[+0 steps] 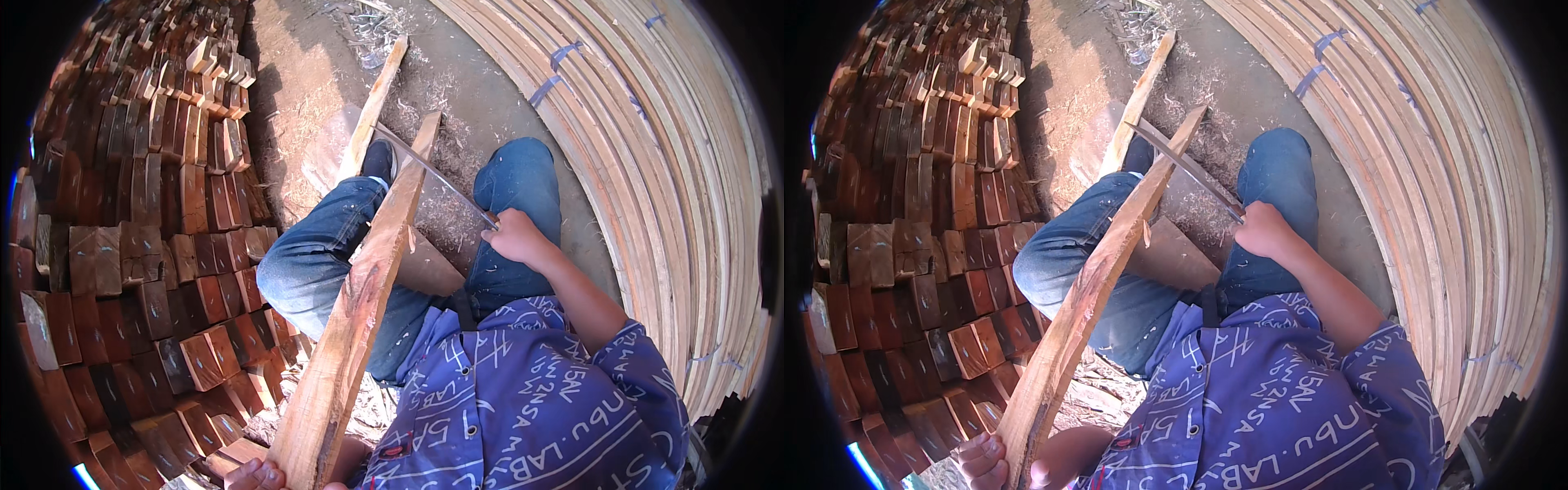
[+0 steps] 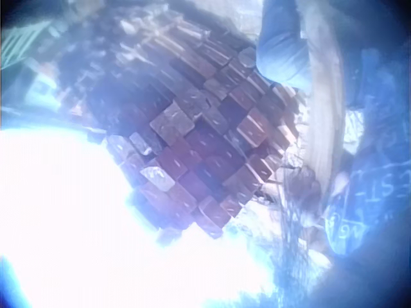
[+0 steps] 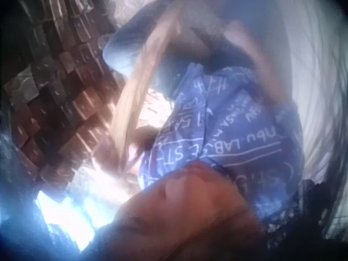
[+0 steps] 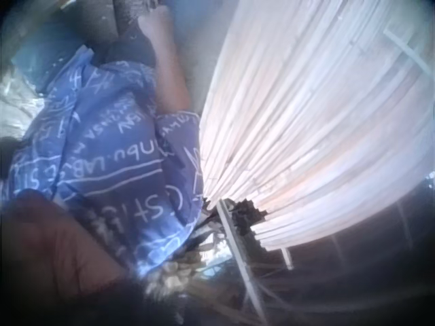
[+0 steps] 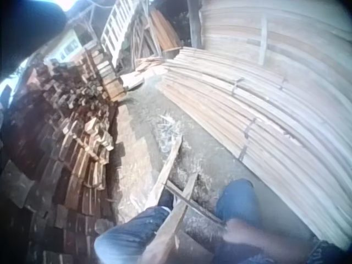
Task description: The person sits on the ground and uses a large knife to shave and shape a long wooden stick. They hold the stick with one hand and repeatedly scrape the blade along its length to remove thin layers of wood.
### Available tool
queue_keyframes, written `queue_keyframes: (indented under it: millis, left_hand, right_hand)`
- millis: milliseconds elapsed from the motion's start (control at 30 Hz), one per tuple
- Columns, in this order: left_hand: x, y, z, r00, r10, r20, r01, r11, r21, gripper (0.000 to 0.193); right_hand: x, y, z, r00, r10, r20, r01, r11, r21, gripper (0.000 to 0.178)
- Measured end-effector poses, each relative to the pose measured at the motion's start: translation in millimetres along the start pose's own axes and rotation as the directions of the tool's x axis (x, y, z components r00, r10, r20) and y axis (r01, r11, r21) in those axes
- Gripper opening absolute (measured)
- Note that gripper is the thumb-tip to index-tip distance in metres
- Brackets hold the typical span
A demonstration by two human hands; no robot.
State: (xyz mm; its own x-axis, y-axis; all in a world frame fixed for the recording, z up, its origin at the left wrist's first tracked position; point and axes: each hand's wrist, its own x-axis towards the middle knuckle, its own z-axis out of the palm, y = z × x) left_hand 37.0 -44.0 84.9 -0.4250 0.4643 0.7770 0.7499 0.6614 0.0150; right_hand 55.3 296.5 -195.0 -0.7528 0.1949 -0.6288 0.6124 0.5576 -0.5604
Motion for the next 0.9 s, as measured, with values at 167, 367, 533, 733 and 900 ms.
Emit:
queue_keyframes:
  millis: [167, 367, 533, 733, 900]
  left_hand:
    - [-8, -10, 0, 0.998, -0.066, -0.011, 0.066, 0.997, 0.04, 0.053]
    - [-12, -18, -1, 0.994, -0.109, -0.029, 0.111, 0.992, 0.067, 0.053]
    - [-15, -22, -6, 0.987, -0.155, -0.046, 0.159, 0.981, 0.108, 0.053]
    - [-18, -31, -6, 0.98, -0.189, -0.065, 0.196, 0.973, 0.125, 0.053]
    - [-20, -31, -13, 0.968, -0.241, -0.067, 0.249, 0.954, 0.165, 0.053]
  right_hand:
    - [-39, -61, -11, 0.984, -0.156, 0.086, 0.142, 0.977, 0.157, 0.036]
    - [-47, -113, -4, 0.899, -0.43, 0.08, 0.42, 0.9, 0.118, 0.028]
    - [10, -71, 19, 0.985, -0.17, -0.016, 0.17, 0.98, 0.105, 0.026]
    - [30, -32, 25, 0.993, 0.06, 0.099, -0.082, 0.968, 0.237, 0.032]
    - [-26, -97, 16, 0.942, -0.293, 0.162, 0.226, 0.914, 0.337, 0.037]
